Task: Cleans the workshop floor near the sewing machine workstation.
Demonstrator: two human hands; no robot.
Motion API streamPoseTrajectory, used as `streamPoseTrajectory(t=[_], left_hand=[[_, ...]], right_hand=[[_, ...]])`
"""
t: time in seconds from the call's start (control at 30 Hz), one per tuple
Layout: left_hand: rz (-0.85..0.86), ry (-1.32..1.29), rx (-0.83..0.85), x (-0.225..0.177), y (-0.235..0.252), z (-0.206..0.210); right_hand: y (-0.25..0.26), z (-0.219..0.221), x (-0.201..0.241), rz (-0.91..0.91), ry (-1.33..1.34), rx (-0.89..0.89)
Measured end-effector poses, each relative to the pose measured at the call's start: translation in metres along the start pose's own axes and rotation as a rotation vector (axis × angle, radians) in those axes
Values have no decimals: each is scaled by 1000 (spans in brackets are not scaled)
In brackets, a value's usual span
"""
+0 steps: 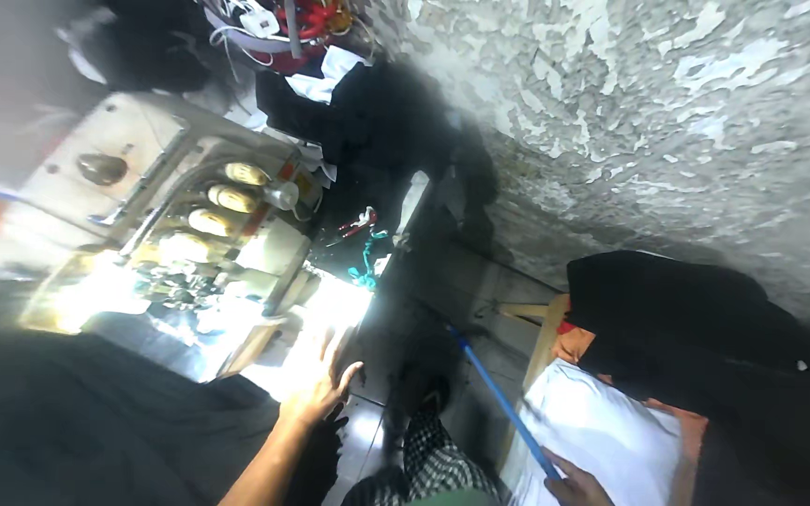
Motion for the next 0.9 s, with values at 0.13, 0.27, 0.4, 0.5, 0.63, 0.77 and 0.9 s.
streamPoseTrajectory(t=[0.13,0.27,0.4,0.5,0.63,0.77,0.9], left_hand=[[-24,1,31,1,1,-1],[-40,1,34,0,2,-3],[-39,-10,38,-3,2,-4],[-65,-7,67,-4,2,-5],[-59,13,99,-6,4,-3],[-47,18,107,-5,4,-3],[-60,-30,118,-5,5,-5]], right_hand=[[86,-4,-3,33,101,-223],[148,25,3,146,222,-188],[121,57,-14,203,42,-11],[59,45,-26,152,-87,69],[-13,11,-28,87,-51,-15],[35,26,-37,118,23,-215],[108,73,-49,175,140,-258]])
Point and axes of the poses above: each hand's wrist, its own y-axis towards the middle knuckle, its own z-axis out of the palm, x = y × z, the point moved 4 cm from there along y, towards the middle knuckle, and after that the axes turned 7 degrees about -x, right-handed, at the moved point
